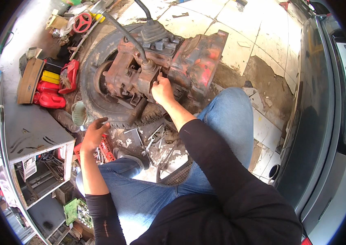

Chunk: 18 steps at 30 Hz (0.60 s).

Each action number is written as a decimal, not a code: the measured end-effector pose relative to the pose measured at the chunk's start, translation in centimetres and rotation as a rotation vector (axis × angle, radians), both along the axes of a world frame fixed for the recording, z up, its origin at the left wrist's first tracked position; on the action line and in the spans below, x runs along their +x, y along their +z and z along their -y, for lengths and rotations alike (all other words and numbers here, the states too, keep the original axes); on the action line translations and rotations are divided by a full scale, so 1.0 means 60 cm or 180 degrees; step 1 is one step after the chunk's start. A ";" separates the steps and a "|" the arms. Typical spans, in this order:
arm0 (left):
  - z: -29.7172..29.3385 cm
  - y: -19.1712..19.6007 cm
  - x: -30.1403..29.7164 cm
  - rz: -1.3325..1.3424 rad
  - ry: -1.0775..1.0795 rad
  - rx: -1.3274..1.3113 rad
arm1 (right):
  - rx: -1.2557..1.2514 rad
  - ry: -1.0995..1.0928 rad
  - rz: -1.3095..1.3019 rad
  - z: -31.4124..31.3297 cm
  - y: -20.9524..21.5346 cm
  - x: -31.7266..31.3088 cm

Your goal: The person uses a wrench to tighten bolts on a rusty mechanical part resting on a tire. They repeatedly reach into a red basket to select different wrenches and continue working on the machinery.

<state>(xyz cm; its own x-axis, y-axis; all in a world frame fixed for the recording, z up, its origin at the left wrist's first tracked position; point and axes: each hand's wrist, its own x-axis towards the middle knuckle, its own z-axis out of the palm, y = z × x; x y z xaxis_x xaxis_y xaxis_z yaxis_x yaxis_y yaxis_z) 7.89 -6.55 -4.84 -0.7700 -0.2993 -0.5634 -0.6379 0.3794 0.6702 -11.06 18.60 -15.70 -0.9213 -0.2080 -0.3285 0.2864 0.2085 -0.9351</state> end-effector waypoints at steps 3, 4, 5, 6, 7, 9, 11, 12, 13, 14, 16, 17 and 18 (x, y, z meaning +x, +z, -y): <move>-0.005 -0.005 -0.004 -0.0027 -0.0044 -0.0088 | 0.0667 0.0112 -0.0722 -0.005 -0.048 -0.002; -0.003 -0.007 0.002 -0.0018 0.0007 -0.0055 | 0.0799 0.0093 -0.0859 0.000 -0.041 0.007; 0.001 -0.009 0.007 -0.0009 0.0056 -0.0021 | 0.0892 0.0284 -0.0505 -0.005 -0.029 0.012; 0.003 -0.012 0.012 0.0000 0.0104 0.0014 | 0.0984 0.0401 -0.0465 -0.006 -0.025 0.017; 0.004 -0.012 0.012 -0.0037 0.0079 -0.0012 | 0.1084 0.0503 -0.0446 -0.011 -0.021 0.016; 0.005 -0.012 0.013 -0.0108 0.0033 -0.0067 | 0.1326 0.0679 -0.0405 -0.015 -0.012 0.015; -0.002 0.000 0.004 -0.0024 0.0008 -0.0039 | 0.1629 0.0826 -0.0378 -0.019 -0.002 0.010; -0.007 0.005 0.003 0.0020 -0.0001 -0.0026 | 0.1601 0.0816 -0.0390 -0.022 -0.005 0.014; -0.010 0.009 0.000 -0.0008 0.0002 -0.0028 | 0.1570 0.0787 -0.0435 -0.029 -0.015 0.013; -0.010 0.006 0.002 -0.0028 0.0022 -0.0037 | 0.1532 0.0776 -0.0478 -0.033 -0.016 0.015; -0.010 0.005 0.007 0.0003 0.0074 -0.0022 | 0.1545 0.0880 -0.0405 -0.053 -0.020 0.015; -0.009 0.005 0.010 0.0055 0.0107 0.0002 | 0.1663 0.0917 -0.0353 -0.057 -0.022 0.010; -0.007 0.007 0.014 0.0107 0.0143 0.0024 | 0.1780 0.0956 -0.0302 -0.056 -0.024 0.005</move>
